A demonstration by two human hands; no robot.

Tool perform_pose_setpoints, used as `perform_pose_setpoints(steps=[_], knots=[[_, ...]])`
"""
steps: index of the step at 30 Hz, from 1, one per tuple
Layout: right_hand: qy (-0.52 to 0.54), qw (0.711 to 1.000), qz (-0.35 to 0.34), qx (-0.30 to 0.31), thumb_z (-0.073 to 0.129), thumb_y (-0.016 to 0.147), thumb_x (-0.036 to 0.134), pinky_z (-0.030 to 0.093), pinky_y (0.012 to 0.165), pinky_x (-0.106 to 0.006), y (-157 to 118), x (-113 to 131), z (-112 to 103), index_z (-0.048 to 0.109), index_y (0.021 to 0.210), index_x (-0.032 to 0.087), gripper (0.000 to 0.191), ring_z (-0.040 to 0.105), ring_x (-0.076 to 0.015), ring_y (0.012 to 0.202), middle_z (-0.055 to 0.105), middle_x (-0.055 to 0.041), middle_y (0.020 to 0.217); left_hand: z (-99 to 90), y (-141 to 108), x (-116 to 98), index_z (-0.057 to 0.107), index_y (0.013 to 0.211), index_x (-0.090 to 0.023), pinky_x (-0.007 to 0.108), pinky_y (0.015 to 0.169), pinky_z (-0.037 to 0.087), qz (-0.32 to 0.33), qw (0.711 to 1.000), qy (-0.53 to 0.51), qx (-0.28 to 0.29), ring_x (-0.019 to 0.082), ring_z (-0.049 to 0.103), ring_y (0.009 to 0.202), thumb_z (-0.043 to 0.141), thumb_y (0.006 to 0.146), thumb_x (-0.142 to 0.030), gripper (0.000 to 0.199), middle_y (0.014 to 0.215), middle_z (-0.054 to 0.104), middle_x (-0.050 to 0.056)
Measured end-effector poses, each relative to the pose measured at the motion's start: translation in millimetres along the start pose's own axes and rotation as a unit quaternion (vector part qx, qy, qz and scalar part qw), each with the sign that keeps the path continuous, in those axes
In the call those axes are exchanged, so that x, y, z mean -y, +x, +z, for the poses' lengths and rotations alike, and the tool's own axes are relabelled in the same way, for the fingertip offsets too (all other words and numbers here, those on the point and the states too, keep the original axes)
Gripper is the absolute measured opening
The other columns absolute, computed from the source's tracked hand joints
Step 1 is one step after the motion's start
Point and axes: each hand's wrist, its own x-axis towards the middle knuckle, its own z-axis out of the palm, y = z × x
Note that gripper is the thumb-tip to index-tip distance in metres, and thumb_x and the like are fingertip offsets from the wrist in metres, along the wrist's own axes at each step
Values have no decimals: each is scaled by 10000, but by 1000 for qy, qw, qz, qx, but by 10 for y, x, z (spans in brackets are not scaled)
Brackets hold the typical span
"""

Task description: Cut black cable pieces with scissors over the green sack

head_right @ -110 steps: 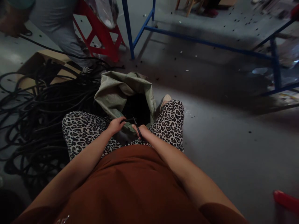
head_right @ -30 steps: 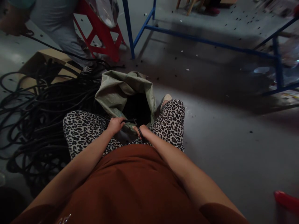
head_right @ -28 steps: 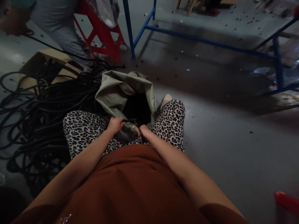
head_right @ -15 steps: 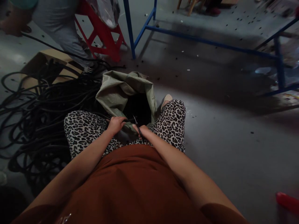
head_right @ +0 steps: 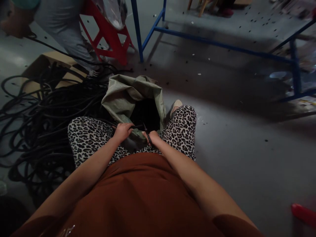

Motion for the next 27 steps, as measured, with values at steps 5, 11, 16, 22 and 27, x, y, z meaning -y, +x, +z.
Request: perform_pose_setpoints(steps=[5, 11, 16, 22, 27], knots=[[6, 1000, -3, -6, 539, 808, 581, 359, 294, -189, -51, 39, 20, 522, 633, 150, 466, 428, -90, 281, 457, 22, 389, -6, 15, 11, 590, 1100, -212, 325, 872, 389, -35, 999, -32, -14, 209, 587, 1008, 486, 834, -306, 300, 1072, 663, 63], [4, 999, 34, 31, 471, 845, 593, 371, 292, -199, -160, 134, 47, 532, 706, 140, 477, 461, -114, 284, 468, 15, 388, -25, 25, 16, 598, 1097, -214, 303, 890, 406, -56, 997, -50, -17, 197, 595, 1007, 484, 840, -312, 298, 1068, 671, 51], [4, 998, 29, 62, 472, 848, 589, 396, 310, -202, -132, 107, 80, 539, 714, 135, 478, 473, -116, 292, 483, 10, 396, -14, 36, 6, 595, 1094, -209, 310, 899, 406, -54, 997, -55, -11, 199, 592, 1017, 479, 843, -304, 293, 1082, 664, 53], [16, 999, 21, 38, 468, 857, 576, 407, 313, -207, -119, 103, 63, 535, 706, 131, 474, 480, -120, 295, 485, 5, 394, 27, 37, 0, 590, 1095, -218, 334, 931, 393, -16, 998, -66, 0, 207, 575, 1041, 509, 819, -299, 299, 1088, 656, 45], [31, 998, 11, 48, 464, 856, 583, 402, 310, -204, -111, 91, 44, 528, 699, 128, 486, 486, -120, 295, 502, -4, 407, 34, 38, 20, 594, 1108, -209, 304, 924, 405, 2, 996, -87, -12, 185, 582, 1019, 483, 838, -300, 306, 1090, 655, 50]])
